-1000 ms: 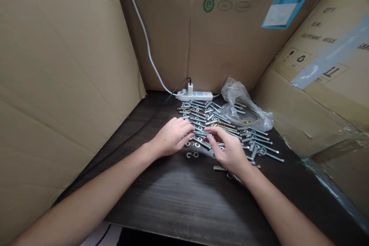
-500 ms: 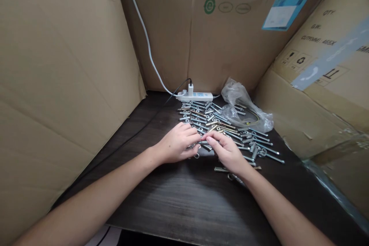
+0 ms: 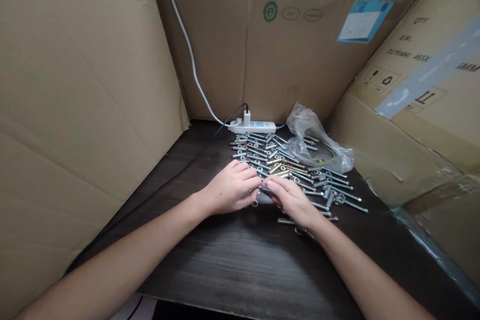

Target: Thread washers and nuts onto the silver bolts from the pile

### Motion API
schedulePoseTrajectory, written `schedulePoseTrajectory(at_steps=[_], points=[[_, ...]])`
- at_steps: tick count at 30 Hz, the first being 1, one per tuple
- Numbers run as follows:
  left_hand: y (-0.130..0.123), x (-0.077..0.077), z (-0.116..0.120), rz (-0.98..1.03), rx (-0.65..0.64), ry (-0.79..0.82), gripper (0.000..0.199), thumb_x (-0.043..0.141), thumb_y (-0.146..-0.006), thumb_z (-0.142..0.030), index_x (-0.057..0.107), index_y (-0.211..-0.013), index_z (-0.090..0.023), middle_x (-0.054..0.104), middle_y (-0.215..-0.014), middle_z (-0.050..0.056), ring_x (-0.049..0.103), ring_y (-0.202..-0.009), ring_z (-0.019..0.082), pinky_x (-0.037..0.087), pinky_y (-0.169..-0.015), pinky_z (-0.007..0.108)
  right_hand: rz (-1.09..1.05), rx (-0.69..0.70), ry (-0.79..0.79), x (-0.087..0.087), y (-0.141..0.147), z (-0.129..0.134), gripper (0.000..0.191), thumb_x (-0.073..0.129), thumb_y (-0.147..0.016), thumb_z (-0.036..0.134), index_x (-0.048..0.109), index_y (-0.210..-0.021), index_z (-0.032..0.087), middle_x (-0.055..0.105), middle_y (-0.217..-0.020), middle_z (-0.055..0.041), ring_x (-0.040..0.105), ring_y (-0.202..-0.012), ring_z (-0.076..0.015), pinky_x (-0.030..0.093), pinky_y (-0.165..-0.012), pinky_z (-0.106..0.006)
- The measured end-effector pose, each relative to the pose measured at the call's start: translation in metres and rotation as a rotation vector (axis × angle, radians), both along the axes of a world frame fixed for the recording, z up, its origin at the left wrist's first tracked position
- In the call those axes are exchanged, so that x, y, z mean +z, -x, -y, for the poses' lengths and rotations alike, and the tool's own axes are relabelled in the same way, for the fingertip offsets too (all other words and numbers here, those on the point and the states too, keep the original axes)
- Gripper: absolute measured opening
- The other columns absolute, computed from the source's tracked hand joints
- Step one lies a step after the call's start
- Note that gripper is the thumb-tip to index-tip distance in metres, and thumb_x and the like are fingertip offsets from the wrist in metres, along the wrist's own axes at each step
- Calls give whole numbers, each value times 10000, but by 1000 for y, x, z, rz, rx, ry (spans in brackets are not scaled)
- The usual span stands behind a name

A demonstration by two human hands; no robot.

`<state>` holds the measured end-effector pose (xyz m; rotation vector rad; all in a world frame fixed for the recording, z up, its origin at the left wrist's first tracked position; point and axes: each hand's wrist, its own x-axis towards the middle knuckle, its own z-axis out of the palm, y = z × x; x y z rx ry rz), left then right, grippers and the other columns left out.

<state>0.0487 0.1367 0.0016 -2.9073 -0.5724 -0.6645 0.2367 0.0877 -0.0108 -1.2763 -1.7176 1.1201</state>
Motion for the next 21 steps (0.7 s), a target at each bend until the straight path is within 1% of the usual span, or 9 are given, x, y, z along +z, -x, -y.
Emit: schedulePoseTrajectory(at_steps=[2,4,8,11,13,15,18,21], points=[[0,0,0,-2,-1,0,161,434,-866,-218,568,-802,-155,555,-795,39,446,-767,163,325,-709,310,76,13,-103,2,1,1,281,437,-859,394,601,-827,168,608,-737,10,532,-675,-85,423,-641,-182],[1,1,-1,-6,-1,14,159,435,-867,-222,564,-799,-159,554,-794,36,449,-773,165,326,-715,311,135,13,-156,3,1,1,261,478,-844,389,629,-879,178,646,-814,3,561,-736,-99,431,-689,-190],[1,2,-1,-23,-5,62,165,435,-873,-233,571,-813,-162,557,-806,45,464,-795,172,339,-730,315,223,-19,-218,1,0,2,251,493,-830,368,653,-889,184,663,-774,6,561,-663,-94,423,-617,-180],[3,2,-2,-57,-20,174,151,438,-883,-235,573,-897,-168,567,-846,46,493,-803,165,369,-727,297,294,-71,-255,-2,-3,0,209,518,-800,330,653,-829,174,641,-679,18,509,-549,-72,393,-541,-173],[5,3,-1,-85,-20,267,137,455,-879,-236,562,-931,-170,574,-858,38,514,-799,159,391,-718,281,338,-121,-265,-3,-6,-2,187,527,-787,314,647,-795,171,627,-656,23,494,-531,-66,391,-536,-175],[7,2,0,-123,-15,319,116,491,-858,-249,560,-900,-166,577,-841,35,527,-798,162,405,-721,279,356,-168,-270,-4,-9,-4,188,526,-787,320,637,-780,169,626,-672,20,508,-560,-70,406,-557,-177],[7,0,4,-181,-22,318,124,550,-817,-280,563,-859,-163,578,-835,39,530,-819,179,413,-751,298,350,-223,-274,-4,-13,-7,200,517,-794,336,620,-776,166,602,-655,22,503,-567,-70,410,-553,-176],[6,-4,8,-207,-29,296,142,582,-790,-283,563,-861,-161,577,-845,44,526,-834,189,418,-762,305,362,-235,-280,-5,-14,-8,210,515,-796,347,619,-784,165,590,-631,23,489,-543,-68,406,-532,-180]])
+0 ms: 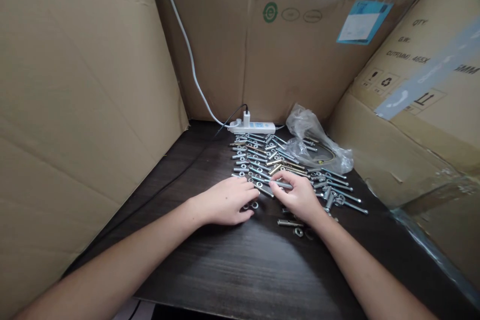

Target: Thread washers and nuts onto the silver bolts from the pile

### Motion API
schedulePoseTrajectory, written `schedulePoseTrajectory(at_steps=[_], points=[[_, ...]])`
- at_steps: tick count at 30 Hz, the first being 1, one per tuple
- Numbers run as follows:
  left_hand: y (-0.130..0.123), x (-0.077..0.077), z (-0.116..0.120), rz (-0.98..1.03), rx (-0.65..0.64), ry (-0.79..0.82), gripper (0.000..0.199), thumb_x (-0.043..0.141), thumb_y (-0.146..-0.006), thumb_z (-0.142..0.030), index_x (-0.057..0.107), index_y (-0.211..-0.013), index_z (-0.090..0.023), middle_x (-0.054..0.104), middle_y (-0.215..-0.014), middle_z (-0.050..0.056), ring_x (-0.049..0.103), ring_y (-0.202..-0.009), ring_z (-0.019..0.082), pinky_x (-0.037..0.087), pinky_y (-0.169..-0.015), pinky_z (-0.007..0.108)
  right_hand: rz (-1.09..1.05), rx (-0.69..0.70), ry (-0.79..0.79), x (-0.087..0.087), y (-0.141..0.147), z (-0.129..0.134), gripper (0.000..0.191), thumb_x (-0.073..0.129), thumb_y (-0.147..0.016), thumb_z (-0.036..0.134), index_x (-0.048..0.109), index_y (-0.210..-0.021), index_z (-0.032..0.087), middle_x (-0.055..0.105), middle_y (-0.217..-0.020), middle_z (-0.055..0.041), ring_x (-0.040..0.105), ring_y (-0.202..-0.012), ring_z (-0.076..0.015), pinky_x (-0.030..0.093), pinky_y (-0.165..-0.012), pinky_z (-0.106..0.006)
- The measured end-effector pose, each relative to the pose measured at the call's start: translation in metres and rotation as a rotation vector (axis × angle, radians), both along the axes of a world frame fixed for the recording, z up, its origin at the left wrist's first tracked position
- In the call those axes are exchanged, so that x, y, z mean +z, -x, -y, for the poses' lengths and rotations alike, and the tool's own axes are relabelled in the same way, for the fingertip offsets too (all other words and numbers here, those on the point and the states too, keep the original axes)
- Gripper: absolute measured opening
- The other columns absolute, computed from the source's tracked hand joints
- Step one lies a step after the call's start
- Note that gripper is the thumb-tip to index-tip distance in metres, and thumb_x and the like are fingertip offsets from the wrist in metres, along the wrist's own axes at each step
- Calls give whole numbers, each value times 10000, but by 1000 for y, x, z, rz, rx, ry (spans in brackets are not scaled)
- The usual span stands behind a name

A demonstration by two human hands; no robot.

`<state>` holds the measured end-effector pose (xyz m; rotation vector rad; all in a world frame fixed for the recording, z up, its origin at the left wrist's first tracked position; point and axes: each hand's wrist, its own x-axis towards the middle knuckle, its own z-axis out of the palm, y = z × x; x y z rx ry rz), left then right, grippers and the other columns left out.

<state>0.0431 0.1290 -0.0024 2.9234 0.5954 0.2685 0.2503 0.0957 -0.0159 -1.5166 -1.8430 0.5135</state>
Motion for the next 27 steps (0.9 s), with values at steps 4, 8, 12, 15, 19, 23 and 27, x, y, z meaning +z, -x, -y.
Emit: schedulePoseTrajectory(at_steps=[4,8,12,15,19,23,27], points=[[-3,-6,2,-1,-6,-23,124,581,-798,-271,556,-837,-156,568,-835,50,525,-825,185,423,-757,299,29,15,-12,-1,2,2,199,524,-791,337,627,-797,167,627,-668,11,522,-569,-79,418,-531,-181],[-6,-9,2,-11,-2,-55,98,572,-814,-252,552,-828,-157,563,-849,55,522,-818,183,423,-741,297,35,24,-18,-1,3,3,201,518,-796,334,630,-800,168,631,-660,10,528,-565,-81,418,-517,-179],[-8,-10,3,1,-2,-69,89,580,-805,-238,552,-817,-154,561,-845,55,518,-818,184,423,-743,299,37,22,-15,0,4,3,200,520,-795,333,633,-801,169,630,-656,12,524,-556,-80,417,-517,-180],[-10,-10,3,-11,-3,-63,80,583,-787,-221,554,-809,-150,563,-829,55,518,-794,182,427,-725,296,34,23,1,0,4,3,197,521,-794,332,634,-803,172,641,-685,10,538,-583,-83,419,-536,-183],[-11,-14,2,-13,8,-86,45,559,-781,-184,538,-775,-144,564,-832,57,516,-772,178,426,-704,288,25,16,8,0,3,3,194,519,-796,334,630,-801,175,632,-676,16,529,-578,-79,416,-546,-184],[-13,-19,2,19,25,-101,14,523,-796,-142,519,-783,-144,552,-837,55,509,-767,171,430,-719,288,16,18,-2,0,3,3,190,516,-801,328,627,-801,173,623,-668,21,526,-572,-74,415,-549,-180],[-12,-19,-1,113,71,5,49,484,-820,-117,517,-829,-152,551,-862,46,512,-809,162,433,-739,280,30,18,0,0,3,3,194,515,-802,330,629,-812,173,638,-687,14,545,-594,-81,423,-566,-181]])
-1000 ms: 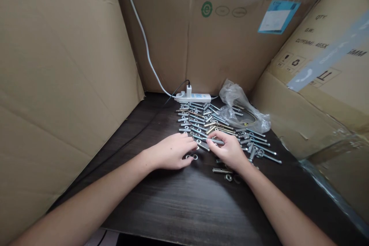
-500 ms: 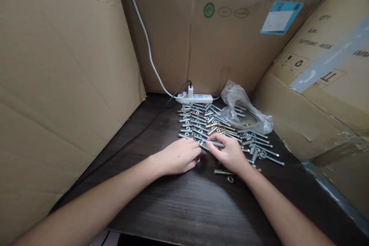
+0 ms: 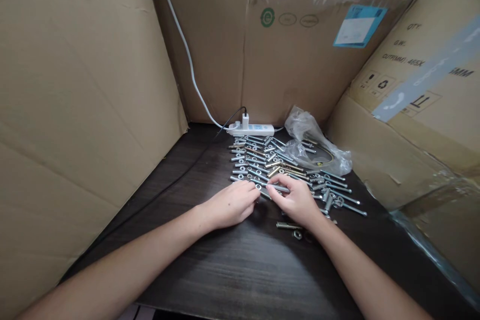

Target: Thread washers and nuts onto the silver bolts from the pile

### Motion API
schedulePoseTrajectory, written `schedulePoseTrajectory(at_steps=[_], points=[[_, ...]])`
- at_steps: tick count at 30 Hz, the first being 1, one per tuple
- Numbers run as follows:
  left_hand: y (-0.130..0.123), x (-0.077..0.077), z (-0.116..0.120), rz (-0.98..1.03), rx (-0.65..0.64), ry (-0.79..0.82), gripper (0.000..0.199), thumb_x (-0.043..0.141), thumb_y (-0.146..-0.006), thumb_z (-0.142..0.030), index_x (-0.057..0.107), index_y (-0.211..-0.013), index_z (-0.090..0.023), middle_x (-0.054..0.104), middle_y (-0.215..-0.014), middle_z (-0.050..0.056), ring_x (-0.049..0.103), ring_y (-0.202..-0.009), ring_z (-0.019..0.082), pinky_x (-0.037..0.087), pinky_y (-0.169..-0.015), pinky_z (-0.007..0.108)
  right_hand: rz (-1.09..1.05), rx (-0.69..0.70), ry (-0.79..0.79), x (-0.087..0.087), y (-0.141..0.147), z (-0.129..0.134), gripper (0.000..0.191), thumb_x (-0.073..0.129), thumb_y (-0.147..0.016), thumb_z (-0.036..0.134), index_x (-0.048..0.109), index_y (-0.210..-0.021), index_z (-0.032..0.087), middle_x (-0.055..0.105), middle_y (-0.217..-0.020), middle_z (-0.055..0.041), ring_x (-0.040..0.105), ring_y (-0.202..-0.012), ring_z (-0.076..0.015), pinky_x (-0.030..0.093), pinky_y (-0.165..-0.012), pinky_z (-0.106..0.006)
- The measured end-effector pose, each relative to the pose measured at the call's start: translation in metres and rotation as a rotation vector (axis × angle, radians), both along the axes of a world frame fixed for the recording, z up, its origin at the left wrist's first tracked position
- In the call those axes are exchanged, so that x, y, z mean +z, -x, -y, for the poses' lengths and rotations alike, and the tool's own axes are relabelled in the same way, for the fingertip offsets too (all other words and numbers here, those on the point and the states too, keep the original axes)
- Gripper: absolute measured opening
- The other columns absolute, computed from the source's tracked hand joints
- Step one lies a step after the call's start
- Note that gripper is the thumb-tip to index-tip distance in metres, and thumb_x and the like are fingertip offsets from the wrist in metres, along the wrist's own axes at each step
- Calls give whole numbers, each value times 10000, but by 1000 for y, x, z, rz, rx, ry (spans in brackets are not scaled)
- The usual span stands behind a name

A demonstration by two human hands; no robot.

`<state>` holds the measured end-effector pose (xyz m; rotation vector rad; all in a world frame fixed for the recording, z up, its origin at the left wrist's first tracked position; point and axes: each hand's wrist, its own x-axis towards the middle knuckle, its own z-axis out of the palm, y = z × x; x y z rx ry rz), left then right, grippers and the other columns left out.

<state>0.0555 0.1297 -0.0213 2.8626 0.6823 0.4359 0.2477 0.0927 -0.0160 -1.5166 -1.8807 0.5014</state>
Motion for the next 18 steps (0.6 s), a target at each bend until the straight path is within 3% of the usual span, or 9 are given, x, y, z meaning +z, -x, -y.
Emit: schedulePoseTrajectory(at_steps=[7,12,18], points=[[1,-1,-10,401,270,411,116,453,-867,-206,541,-818,-150,561,-781,5,503,-684,114,397,-610,221,14,23,6,-1,4,2,194,520,-797,337,639,-804,184,648,-684,12,537,-567,-78,401,-561,-177],[-1,0,-7,465,257,463,136,479,-862,-226,576,-816,-142,577,-794,12,514,-716,121,400,-639,226,23,62,3,-4,8,4,198,507,-809,356,629,-827,201,584,-585,42,446,-460,-50,345,-500,-174],[-2,1,-4,462,225,476,132,489,-858,-208,602,-868,-139,585,-809,18,516,-704,117,404,-626,222,6,18,15,-5,8,2,219,499,-821,375,617,-867,197,642,-713,9,543,-577,-81,405,-571,-182]])
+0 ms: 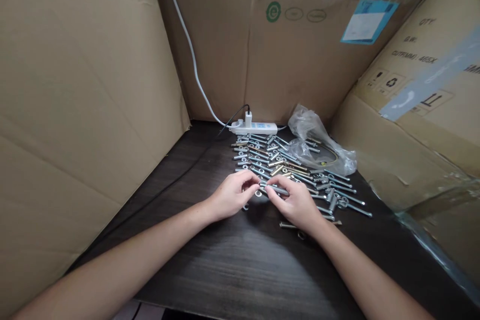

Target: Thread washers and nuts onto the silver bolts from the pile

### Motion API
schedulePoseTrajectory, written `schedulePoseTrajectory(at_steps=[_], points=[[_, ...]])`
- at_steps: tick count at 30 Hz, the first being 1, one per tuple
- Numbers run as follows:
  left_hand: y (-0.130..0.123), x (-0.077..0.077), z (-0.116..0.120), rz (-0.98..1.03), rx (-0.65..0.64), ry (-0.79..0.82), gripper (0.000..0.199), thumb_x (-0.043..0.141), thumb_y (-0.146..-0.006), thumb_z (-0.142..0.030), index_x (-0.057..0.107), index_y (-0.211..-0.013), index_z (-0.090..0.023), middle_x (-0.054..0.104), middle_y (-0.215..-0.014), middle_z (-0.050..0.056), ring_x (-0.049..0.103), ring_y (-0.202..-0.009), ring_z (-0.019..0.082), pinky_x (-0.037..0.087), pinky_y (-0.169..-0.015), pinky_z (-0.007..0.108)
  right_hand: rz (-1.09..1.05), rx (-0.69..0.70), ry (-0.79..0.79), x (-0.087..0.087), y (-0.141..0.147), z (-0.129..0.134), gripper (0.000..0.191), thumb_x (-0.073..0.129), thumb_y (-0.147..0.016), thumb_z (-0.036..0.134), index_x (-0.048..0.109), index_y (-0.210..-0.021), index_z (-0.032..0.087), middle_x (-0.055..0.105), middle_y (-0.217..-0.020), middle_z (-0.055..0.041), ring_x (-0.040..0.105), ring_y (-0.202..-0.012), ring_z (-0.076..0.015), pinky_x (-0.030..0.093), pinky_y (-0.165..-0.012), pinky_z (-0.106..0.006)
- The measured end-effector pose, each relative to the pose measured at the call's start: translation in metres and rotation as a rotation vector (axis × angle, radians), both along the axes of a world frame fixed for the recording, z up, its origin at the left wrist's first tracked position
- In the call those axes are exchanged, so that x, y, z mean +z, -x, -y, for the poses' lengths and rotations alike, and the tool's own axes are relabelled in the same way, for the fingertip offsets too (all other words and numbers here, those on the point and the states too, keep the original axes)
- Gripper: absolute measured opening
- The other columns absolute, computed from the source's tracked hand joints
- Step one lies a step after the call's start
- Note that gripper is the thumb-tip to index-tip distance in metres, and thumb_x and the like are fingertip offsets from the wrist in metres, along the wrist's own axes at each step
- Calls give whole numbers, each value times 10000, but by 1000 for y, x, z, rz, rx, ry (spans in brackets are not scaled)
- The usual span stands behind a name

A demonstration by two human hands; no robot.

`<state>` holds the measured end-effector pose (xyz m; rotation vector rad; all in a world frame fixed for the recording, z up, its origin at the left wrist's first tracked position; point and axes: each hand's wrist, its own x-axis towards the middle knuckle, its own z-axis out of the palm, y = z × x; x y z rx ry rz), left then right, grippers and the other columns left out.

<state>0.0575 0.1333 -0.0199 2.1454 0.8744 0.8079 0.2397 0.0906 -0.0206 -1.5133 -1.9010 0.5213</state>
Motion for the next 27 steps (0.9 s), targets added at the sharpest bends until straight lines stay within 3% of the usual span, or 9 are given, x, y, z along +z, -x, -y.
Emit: schedulePoseTrajectory(at_steps=[11,19,27], points=[[9,2,-3,-69,-100,-293,277,384,-912,-149,546,-1133,-190,513,-926,44,514,-829,125,445,-757,238,-236,-4,21,-1,1,1,246,493,-826,398,587,-871,175,619,-767,-17,544,-644,-90,437,-549,-164],[12,7,-2,-61,-94,-397,193,391,-914,-168,572,-979,-160,514,-898,51,519,-810,125,450,-726,228,-296,58,56,3,8,6,242,496,-828,391,586,-859,169,602,-798,-21,538,-699,-93,426,-559,-156],[12,10,-1,-80,-134,-371,162,405,-924,-202,537,-1005,-153,538,-914,52,523,-854,134,449,-771,245,-324,62,89,3,6,4,243,501,-828,391,584,-869,167,596,-833,-21,529,-723,-90,414,-574,-154]])
